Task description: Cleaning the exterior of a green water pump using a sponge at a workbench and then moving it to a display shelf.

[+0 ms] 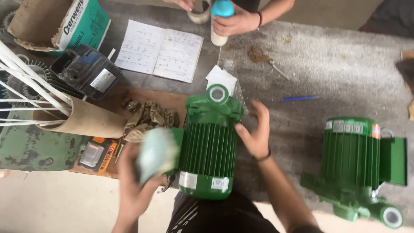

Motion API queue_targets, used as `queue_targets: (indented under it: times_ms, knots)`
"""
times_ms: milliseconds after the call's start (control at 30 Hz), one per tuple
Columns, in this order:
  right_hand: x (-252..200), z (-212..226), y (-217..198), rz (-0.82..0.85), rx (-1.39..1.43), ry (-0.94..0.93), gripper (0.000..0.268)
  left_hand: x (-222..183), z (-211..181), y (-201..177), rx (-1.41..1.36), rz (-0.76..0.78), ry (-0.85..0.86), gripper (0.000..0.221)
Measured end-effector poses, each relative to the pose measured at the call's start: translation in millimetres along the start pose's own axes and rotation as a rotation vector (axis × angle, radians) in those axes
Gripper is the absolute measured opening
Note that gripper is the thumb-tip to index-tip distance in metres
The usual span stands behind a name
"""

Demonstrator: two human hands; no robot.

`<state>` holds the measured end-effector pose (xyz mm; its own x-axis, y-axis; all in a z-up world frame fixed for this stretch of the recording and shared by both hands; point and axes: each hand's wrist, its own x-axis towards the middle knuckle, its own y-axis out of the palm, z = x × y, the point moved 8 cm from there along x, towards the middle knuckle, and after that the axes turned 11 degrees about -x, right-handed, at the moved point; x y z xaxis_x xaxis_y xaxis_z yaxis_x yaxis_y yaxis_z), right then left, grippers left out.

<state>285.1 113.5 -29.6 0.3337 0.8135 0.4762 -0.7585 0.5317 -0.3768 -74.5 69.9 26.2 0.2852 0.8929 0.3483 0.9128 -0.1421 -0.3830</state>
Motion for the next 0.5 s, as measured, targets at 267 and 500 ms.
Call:
queue_targets:
  times_ms: [267, 500]
  knots:
    - [41, -15, 51, 0.372, -0.073, 0.016, 0.063, -248, 164, 53, -0.933, -0.210, -0.886, 0.090]
    - [23, -14, 13, 0.249, -0.203, -0.016, 0.062, -165, 109, 132, -0.821, -0.248, -0.196, 0.108]
